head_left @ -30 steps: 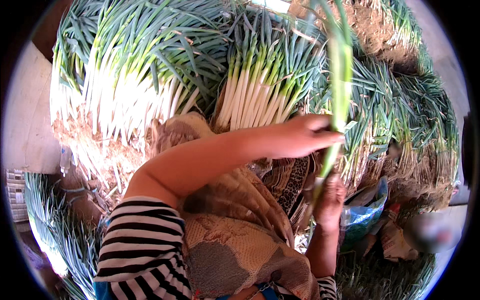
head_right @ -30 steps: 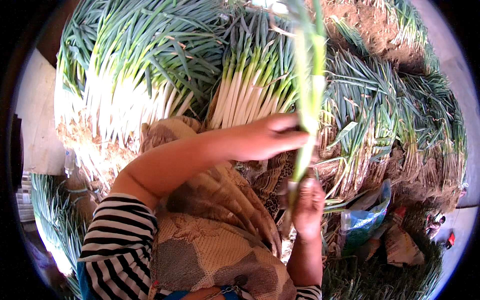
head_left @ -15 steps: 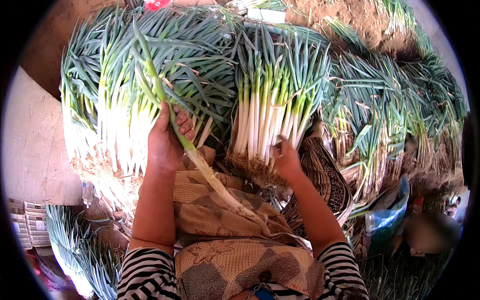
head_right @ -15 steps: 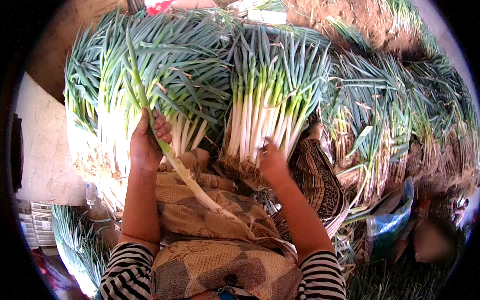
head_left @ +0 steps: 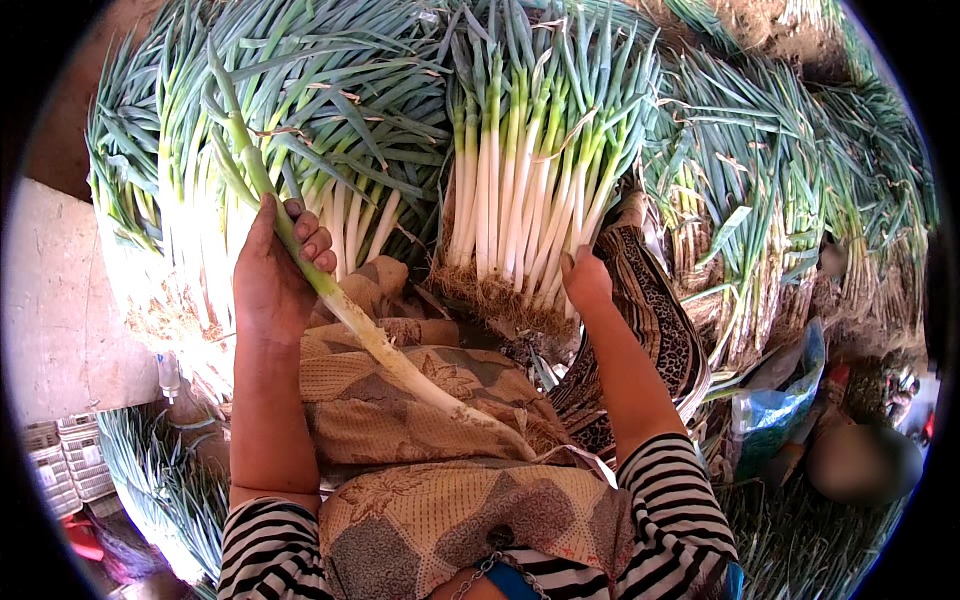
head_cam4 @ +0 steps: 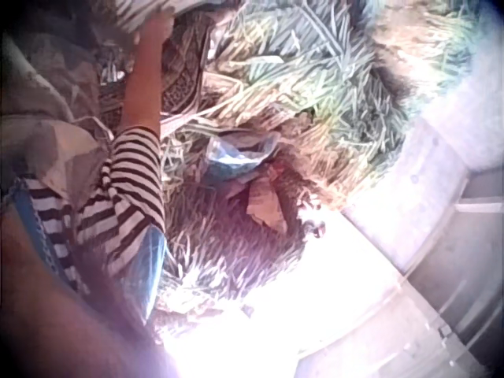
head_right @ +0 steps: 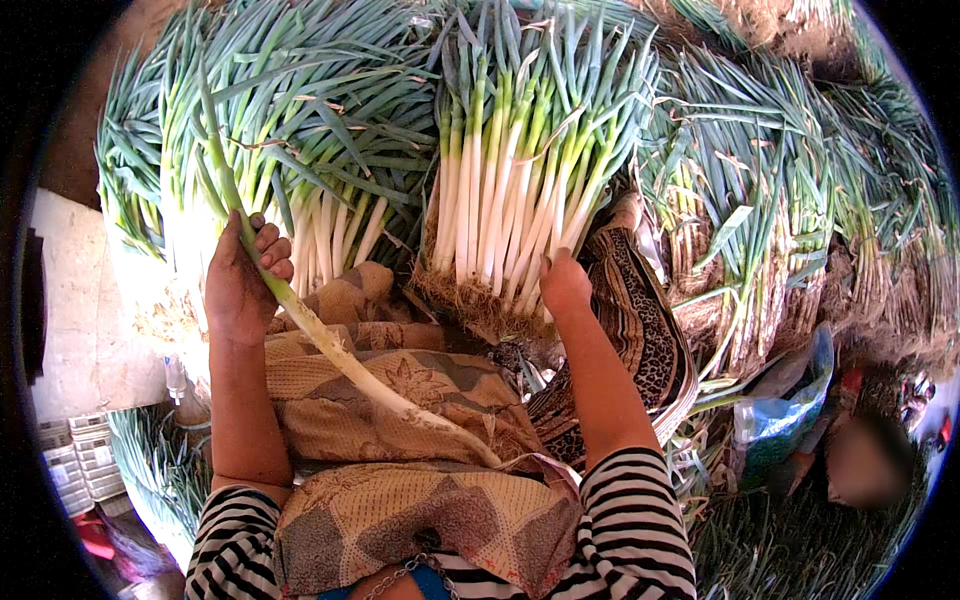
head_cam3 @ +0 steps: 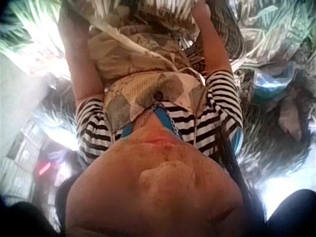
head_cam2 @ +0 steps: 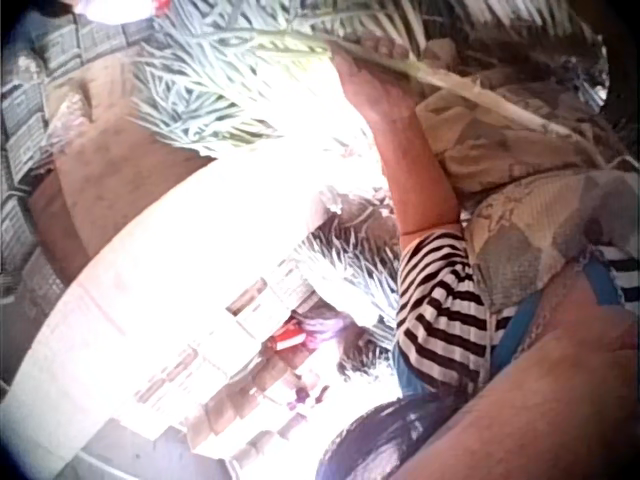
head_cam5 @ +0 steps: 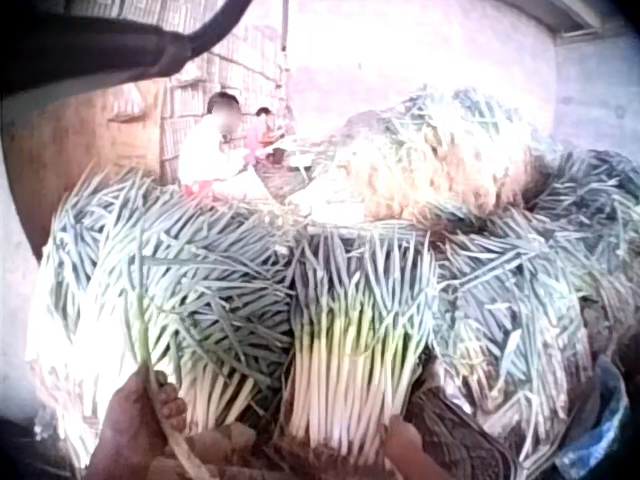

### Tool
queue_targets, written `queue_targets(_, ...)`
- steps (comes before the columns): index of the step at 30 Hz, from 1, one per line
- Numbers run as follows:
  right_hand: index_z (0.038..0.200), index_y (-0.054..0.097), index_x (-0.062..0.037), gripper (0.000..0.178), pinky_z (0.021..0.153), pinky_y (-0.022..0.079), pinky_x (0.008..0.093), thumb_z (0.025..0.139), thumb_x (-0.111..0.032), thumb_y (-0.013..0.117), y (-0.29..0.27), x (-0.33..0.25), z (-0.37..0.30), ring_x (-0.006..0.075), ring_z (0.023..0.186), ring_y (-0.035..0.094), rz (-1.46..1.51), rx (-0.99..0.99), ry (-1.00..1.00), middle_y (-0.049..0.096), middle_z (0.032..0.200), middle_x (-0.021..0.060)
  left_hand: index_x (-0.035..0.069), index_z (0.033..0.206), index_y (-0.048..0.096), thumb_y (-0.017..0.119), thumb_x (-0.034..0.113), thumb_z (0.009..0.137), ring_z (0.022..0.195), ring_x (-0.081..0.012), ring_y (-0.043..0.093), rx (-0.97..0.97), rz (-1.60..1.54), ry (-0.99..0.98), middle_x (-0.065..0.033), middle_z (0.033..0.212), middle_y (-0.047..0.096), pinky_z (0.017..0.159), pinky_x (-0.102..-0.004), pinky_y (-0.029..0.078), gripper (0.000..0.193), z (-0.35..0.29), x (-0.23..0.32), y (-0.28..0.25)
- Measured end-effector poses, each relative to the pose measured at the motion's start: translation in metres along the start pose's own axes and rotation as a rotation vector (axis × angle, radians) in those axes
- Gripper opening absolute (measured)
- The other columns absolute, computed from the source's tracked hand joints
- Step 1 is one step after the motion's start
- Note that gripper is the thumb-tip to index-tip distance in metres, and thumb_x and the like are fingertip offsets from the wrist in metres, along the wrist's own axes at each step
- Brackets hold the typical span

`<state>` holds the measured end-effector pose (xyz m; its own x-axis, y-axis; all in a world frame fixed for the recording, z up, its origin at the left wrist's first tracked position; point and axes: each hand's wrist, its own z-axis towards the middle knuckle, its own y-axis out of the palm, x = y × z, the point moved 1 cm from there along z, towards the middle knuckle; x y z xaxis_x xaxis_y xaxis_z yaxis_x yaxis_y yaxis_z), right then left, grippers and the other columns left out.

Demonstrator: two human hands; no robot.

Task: The person trims and peels outer layers from leeks using a small knife and by hand, handling them one at a time and placing them into a bundle.

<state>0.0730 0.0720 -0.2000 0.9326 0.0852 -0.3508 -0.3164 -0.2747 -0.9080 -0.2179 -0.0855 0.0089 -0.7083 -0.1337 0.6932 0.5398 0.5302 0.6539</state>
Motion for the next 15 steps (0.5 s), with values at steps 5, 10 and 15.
queue_targets(5, 0.100, 0.043, 0.0053, 0.027, 0.060, 0.050, 0.0380, 0.088, -0.019, 0.044, -0.020, -0.049, 0.019, 0.0327, 0.068, 0.060, 0.318, -0.034, -0.042, 0.059, 0.079, 0.0239, 0.008, 0.086, 0.042, 0.041, 0.033, 0.090, 0.054, -0.0101, 0.035, 0.063, 0.039, 0.009, 0.0007, 0.065, 0.037, 0.049, -0.0222, 0.033, 0.025, 0.002, -0.009, 0.014)
queue_targets(10, 0.131, 0.016, 0.0060, 0.054, 0.073, 0.050, 0.0321, 0.089, -0.019, 0.040, 0.023, -0.057, 0.024, 0.0284, 0.087, 0.059, 0.009, -0.152, -0.004, 0.036, 0.126, 0.0236, 0.011, 0.082, 0.044, 0.043, 0.037, 0.088, 0.054, -0.0108, 0.038, 0.192, 0.068, -0.028, 0.0019, 0.062, 0.039, 0.049, -0.0242, 0.034, 0.026, 0.004, -0.009, 0.011)
queue_targets(15, 0.131, 0.010, 0.0093, 0.069, 0.062, 0.047, 0.0385, 0.082, -0.020, 0.048, 0.015, -0.050, 0.024, 0.0300, 0.072, 0.061, -0.174, -0.303, 0.005, 0.062, 0.081, 0.0194, 0.010, 0.080, 0.041, 0.042, 0.036, 0.089, 0.056, -0.0159, 0.038, 0.198, 0.027, -0.104, -0.0028, 0.064, 0.040, 0.052, -0.0278, 0.034, 0.028, 0.005, -0.001, 0.015)
